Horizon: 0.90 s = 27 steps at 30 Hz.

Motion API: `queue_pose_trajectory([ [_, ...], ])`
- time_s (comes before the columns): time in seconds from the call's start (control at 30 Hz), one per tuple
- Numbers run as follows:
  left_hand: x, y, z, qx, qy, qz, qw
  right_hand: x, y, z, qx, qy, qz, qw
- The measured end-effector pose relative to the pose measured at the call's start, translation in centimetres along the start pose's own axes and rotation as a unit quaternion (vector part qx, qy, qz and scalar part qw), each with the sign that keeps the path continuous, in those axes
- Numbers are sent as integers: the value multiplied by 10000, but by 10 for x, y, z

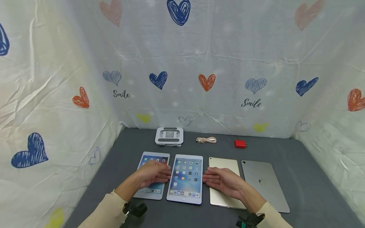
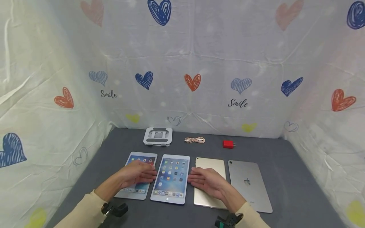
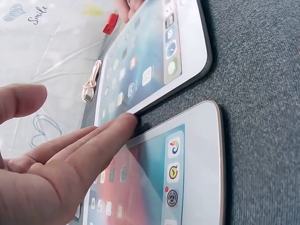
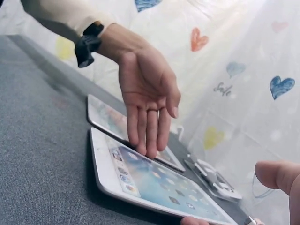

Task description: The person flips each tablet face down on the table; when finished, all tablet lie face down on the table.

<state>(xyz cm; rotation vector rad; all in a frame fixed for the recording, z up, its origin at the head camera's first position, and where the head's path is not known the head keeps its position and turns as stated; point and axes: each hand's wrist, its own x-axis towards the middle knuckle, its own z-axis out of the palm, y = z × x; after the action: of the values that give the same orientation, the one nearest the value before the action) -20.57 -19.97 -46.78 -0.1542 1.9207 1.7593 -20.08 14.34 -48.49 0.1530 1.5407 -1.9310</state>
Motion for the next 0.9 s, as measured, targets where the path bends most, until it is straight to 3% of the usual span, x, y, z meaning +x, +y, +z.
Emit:
queue_pose_trajectory([
  [0.2, 5, 0, 5, -128, 36, -12, 9999, -3, 2, -5, 124, -132, -19, 9998],
  [0.43, 11, -2, 15, -256, -178, 41, 9995, -11, 0, -16, 181, -72, -136, 9997],
  [0.67, 14, 0, 30, -321, -304, 121, 9989, -22, -12, -23, 495, -464, -225, 9974],
  [0.9, 15, -3, 50, -524, -766, 22, 9957, -36, -22, -21, -142, -621, -461, 9969],
])
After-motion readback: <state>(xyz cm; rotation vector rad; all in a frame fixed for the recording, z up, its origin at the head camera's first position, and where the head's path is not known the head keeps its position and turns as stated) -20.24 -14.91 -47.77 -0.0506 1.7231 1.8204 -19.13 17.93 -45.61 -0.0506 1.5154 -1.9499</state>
